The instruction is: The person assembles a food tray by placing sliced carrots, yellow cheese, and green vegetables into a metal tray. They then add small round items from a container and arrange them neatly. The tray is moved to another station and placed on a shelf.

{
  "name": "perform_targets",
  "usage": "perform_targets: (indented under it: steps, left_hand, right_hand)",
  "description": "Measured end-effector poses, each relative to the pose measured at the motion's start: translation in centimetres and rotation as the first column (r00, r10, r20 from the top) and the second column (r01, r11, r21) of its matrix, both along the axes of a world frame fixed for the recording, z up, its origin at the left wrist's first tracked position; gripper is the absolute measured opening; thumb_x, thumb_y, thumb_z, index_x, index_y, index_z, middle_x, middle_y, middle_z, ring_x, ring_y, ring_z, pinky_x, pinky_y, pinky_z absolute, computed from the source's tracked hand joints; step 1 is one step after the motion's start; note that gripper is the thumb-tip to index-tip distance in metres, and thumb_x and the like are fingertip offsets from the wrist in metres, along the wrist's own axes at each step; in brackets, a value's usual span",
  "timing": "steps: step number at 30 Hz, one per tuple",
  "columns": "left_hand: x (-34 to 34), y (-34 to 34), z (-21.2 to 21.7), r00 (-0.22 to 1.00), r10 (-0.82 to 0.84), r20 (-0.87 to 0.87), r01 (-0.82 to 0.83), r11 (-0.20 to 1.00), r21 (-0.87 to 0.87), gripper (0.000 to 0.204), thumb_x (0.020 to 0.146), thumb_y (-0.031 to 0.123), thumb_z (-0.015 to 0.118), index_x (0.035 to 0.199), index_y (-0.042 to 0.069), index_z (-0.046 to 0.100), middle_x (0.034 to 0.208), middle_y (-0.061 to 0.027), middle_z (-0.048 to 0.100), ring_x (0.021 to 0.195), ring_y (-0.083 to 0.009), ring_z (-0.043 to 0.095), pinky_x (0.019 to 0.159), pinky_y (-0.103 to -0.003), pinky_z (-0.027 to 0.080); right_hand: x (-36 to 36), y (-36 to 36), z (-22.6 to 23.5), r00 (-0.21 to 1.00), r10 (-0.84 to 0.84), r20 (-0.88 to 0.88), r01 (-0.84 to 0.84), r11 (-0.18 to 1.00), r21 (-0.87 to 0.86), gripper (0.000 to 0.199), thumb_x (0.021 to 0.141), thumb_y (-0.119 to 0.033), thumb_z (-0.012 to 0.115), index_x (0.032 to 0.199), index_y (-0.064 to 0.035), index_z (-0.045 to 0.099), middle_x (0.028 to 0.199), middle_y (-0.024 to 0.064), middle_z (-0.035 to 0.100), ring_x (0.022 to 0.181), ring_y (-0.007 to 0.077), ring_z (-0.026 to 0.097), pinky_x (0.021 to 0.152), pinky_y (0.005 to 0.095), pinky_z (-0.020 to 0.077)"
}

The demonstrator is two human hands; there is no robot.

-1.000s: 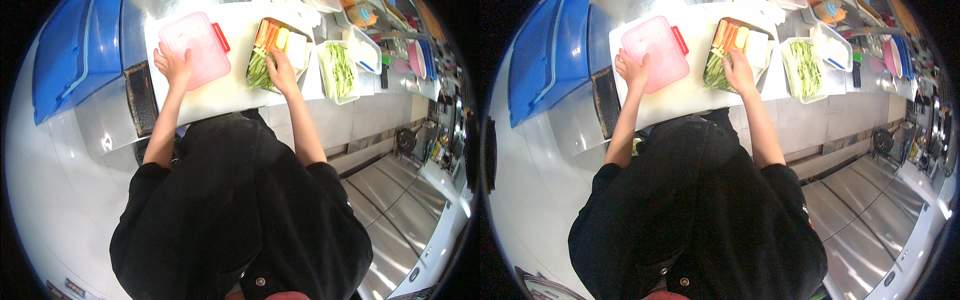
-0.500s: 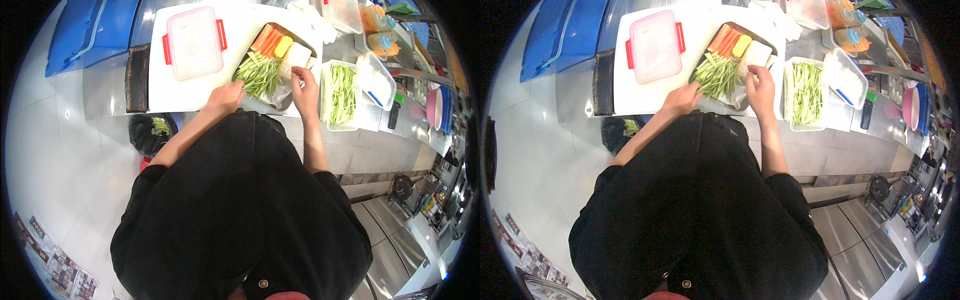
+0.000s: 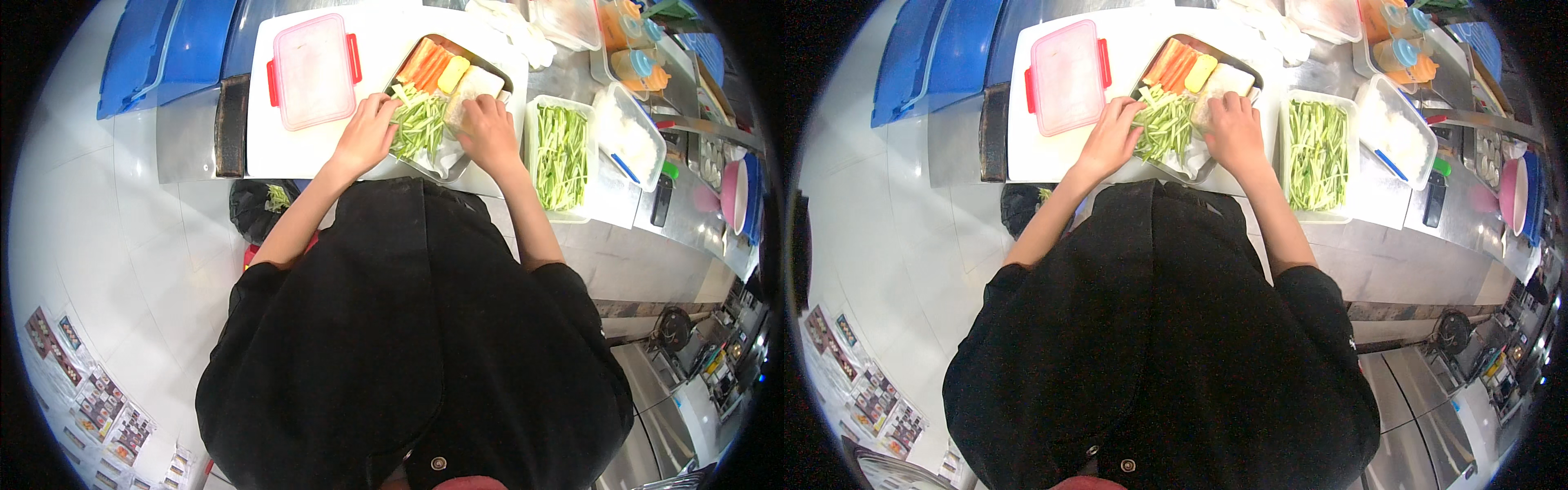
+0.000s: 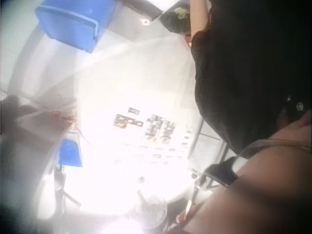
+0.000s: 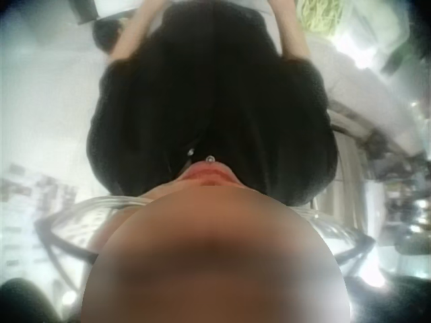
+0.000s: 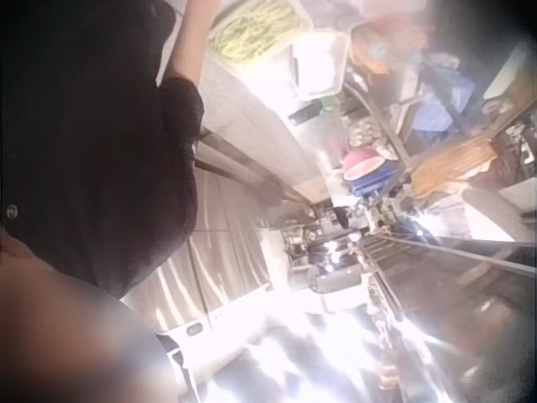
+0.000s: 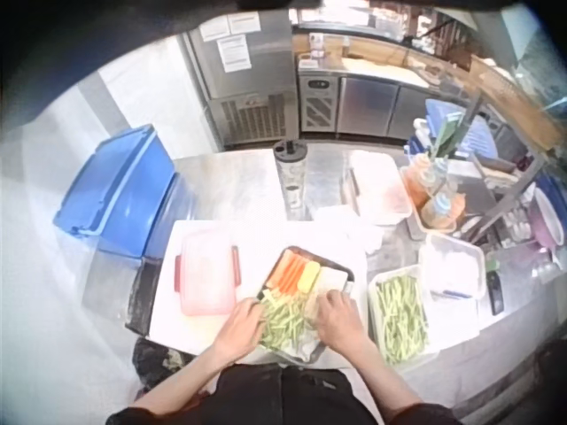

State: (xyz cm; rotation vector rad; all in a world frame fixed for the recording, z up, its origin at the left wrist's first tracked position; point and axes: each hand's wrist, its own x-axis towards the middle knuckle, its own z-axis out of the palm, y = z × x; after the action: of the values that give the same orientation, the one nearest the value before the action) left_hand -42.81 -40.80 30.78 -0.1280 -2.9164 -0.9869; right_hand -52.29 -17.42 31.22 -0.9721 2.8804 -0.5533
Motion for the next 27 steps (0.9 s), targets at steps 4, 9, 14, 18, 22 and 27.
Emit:
perform_targets:
  steps: [4, 9, 14, 18, 22, 27]
  left_hand:
    - [-1.7, 1.3, -1.5, 0.991, -0.053, -0.125, 0.05, 0.998, -0.026, 0.04, 0.087, 0.013, 0.058, 0.126, 0.006, 0.052, 0.132, -0.0171, 0.046, 0.125, -0.036, 0.042, 0.105, -0.049, 0.033]
    - [-3.7, 3.1, -3.1, 0.964, -0.227, -0.14, 0.224, 0.974, -0.041, 0.045, 0.09, 0.03, 0.058, 0.128, 0.006, 0.052, 0.136, -0.017, 0.045, 0.132, -0.0352, 0.036, 0.112, -0.051, 0.023]
    - [-4.0, 3.1, -3.8, 0.948, -0.305, -0.093, 0.305, 0.952, -0.022, 0.048, 0.091, 0.032, 0.06, 0.126, 0.001, 0.052, 0.128, -0.0176, 0.05, 0.127, -0.0352, 0.041, 0.11, -0.047, 0.028]
    - [-4.1, 2.5, -3.6, 0.927, -0.372, -0.059, 0.368, 0.928, -0.067, 0.048, 0.09, 0.031, 0.061, 0.126, 0.001, 0.051, 0.127, -0.0174, 0.051, 0.126, -0.0345, 0.042, 0.11, -0.047, 0.029]
    - [-3.5, 2.8, -2.4, 0.922, -0.301, -0.242, 0.276, 0.952, -0.13, 0.049, 0.089, 0.029, 0.062, 0.129, 0.001, 0.05, 0.128, -0.0167, 0.051, 0.126, -0.0342, 0.043, 0.11, -0.046, 0.029]
    - [-1.5, -1.6, -1.4, 0.941, 0.097, -0.324, -0.083, 0.995, 0.059, 0.054, 0.087, 0.022, 0.062, 0.135, 0.002, 0.046, 0.135, -0.0174, 0.048, 0.13, -0.0368, 0.039, 0.112, -0.045, 0.024]
  right_hand:
    - [0.0, -0.1, -1.1, 0.997, 0.012, -0.07, -0.012, 1.0, 0.004, 0.045, 0.068, -0.013, 0.076, 0.11, -0.0081, 0.058, 0.11, 0.0115, 0.054, 0.105, 0.0309, 0.052, 0.085, 0.0441, 0.0434]
    - [0.2, -0.5, -2.3, 0.988, -0.056, -0.141, 0.035, 0.989, -0.147, 0.038, 0.068, -0.011, 0.073, 0.103, -0.0064, 0.058, 0.109, 0.013, 0.053, 0.105, 0.033, 0.051, 0.082, 0.0449, 0.0418]
    - [1.1, -0.7, -3.3, 0.973, -0.136, -0.185, 0.097, 0.974, -0.203, 0.042, 0.067, -0.009, 0.073, 0.106, -0.0052, 0.059, 0.115, 0.0149, 0.053, 0.108, 0.0347, 0.05, 0.082, 0.0456, 0.042]
    - [1.3, -1.2, -3.2, 0.974, -0.169, -0.153, 0.136, 0.969, -0.204, 0.041, 0.067, -0.008, 0.073, 0.105, -0.0047, 0.058, 0.115, 0.0158, 0.053, 0.108, 0.0354, 0.051, 0.083, 0.0461, 0.0423]
    - [1.4, -1.6, -1.8, 0.985, -0.153, -0.084, 0.135, 0.972, -0.191, 0.04, 0.068, -0.005, 0.072, 0.106, -0.0043, 0.059, 0.115, 0.0163, 0.054, 0.107, 0.0365, 0.051, 0.084, 0.0473, 0.0432]
    - [3.8, -1.9, 0.7, 0.976, -0.214, -0.029, 0.197, 0.937, -0.288, 0.028, 0.074, -0.001, 0.068, 0.101, -0.0018, 0.062, 0.1, 0.0172, 0.058, 0.096, 0.0362, 0.056, 0.08, 0.0451, 0.0464]
